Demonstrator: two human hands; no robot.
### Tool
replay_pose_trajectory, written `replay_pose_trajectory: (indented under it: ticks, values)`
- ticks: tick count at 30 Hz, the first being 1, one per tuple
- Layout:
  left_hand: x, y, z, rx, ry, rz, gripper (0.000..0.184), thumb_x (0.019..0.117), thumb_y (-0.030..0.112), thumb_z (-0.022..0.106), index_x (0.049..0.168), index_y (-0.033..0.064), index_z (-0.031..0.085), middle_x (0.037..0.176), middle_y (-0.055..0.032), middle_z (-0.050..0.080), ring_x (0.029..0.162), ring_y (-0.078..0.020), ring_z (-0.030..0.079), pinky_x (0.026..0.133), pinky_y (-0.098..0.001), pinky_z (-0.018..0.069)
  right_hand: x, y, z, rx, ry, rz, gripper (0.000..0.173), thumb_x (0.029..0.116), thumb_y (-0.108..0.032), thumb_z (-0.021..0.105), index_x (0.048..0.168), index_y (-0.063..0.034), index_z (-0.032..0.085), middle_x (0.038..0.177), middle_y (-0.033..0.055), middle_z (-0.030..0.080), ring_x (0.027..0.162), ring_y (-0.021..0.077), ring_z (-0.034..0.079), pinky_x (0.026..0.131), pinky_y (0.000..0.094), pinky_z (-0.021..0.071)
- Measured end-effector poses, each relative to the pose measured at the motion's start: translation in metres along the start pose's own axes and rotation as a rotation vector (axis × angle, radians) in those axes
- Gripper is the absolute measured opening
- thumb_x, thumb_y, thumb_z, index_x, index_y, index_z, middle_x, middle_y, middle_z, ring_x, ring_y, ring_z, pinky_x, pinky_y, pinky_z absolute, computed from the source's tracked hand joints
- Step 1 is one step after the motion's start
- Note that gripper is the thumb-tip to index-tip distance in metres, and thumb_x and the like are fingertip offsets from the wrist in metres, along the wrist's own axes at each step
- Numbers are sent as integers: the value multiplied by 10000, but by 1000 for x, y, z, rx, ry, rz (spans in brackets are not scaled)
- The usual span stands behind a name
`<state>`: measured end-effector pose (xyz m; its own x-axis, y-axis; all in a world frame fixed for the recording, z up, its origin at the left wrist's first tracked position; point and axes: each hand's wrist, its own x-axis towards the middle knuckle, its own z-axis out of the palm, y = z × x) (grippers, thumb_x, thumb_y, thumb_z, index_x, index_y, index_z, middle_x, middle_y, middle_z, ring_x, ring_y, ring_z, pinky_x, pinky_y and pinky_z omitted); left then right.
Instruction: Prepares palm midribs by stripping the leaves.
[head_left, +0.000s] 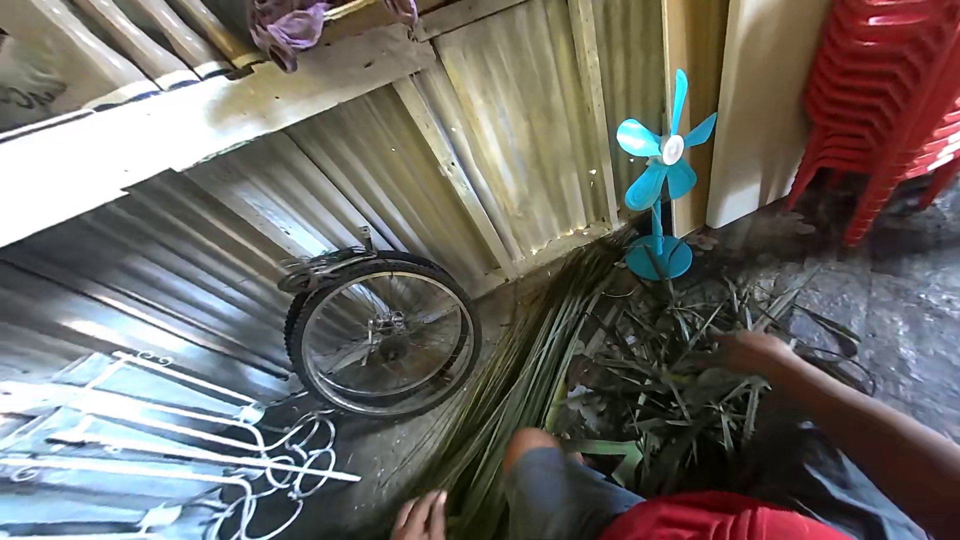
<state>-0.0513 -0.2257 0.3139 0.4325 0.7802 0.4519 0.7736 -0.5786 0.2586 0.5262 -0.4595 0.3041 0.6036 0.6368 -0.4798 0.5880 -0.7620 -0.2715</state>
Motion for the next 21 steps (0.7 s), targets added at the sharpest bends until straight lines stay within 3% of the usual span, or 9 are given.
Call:
replay_pose_trajectory:
  ticks: [3,5,6,9,11,13,15,17,21]
  values:
    - [12,33,11,-88,84,44,153,941,150,693,965,31,787,966,-158,754,944,-319,735,868,-499,595,-2,-31,22,-211,-102,105,755,860,-699,651,1220,-36,691,1276,274,640,1208,491,592,927,734,456]
    - [16,46,16,-134,112,40,154,929,162,697,942,39,789,936,-135,756,917,-278,736,860,-456,598,-1,-43,29,-274,-144,163,798,876,-676,652,1206,51,663,1297,310,609,1231,502,568,937,725,448]
    - [17,51,18,-165,115,36,151,924,155,699,935,35,788,923,-128,755,902,-261,735,851,-437,598,-3,-46,30,-307,-157,171,761,901,-628,652,1209,68,652,1302,314,601,1232,504,566,935,718,451]
    - [15,66,19,-267,61,5,138,918,139,706,942,28,783,911,-111,757,877,-196,733,840,-388,601,-14,-43,18,-308,-106,131,402,950,-299,665,1155,47,678,1264,284,631,1181,485,603,887,690,492]
    - [13,78,18,-340,-8,-52,131,920,117,714,954,7,777,906,-115,759,867,-177,735,844,-383,603,-20,-31,0,-184,-22,10,317,917,-230,703,1160,-26,708,1252,241,659,1175,456,619,901,683,499]
    - [12,91,18,-406,-92,-115,140,936,124,707,975,6,772,917,-106,762,869,-153,736,850,-375,605,-24,-24,-11,20,45,-186,365,875,-209,766,1209,-73,709,1214,225,675,1163,434,625,953,665,491]
    - [13,105,19,-467,-172,-150,144,946,140,701,984,21,772,919,-87,760,863,-131,726,846,-368,600,-41,-32,-12,319,85,-432,385,885,-171,794,1233,-36,699,1125,224,698,1061,385,662,965,602,501]
    - [11,122,21,-535,-243,-171,141,944,136,701,983,19,769,906,-75,753,827,-111,708,813,-347,592,-69,-54,-4,570,49,-616,435,887,-154,793,1286,-24,676,1128,178,709,1020,276,685,961,488,541]
    - [6,152,29,-704,-359,-137,121,934,98,701,954,-5,760,871,-59,741,779,-72,685,769,-292,585,-106,-101,34,876,-62,-742,504,855,-154,808,1319,-25,658,1187,135,702,1047,186,681,962,390,557]
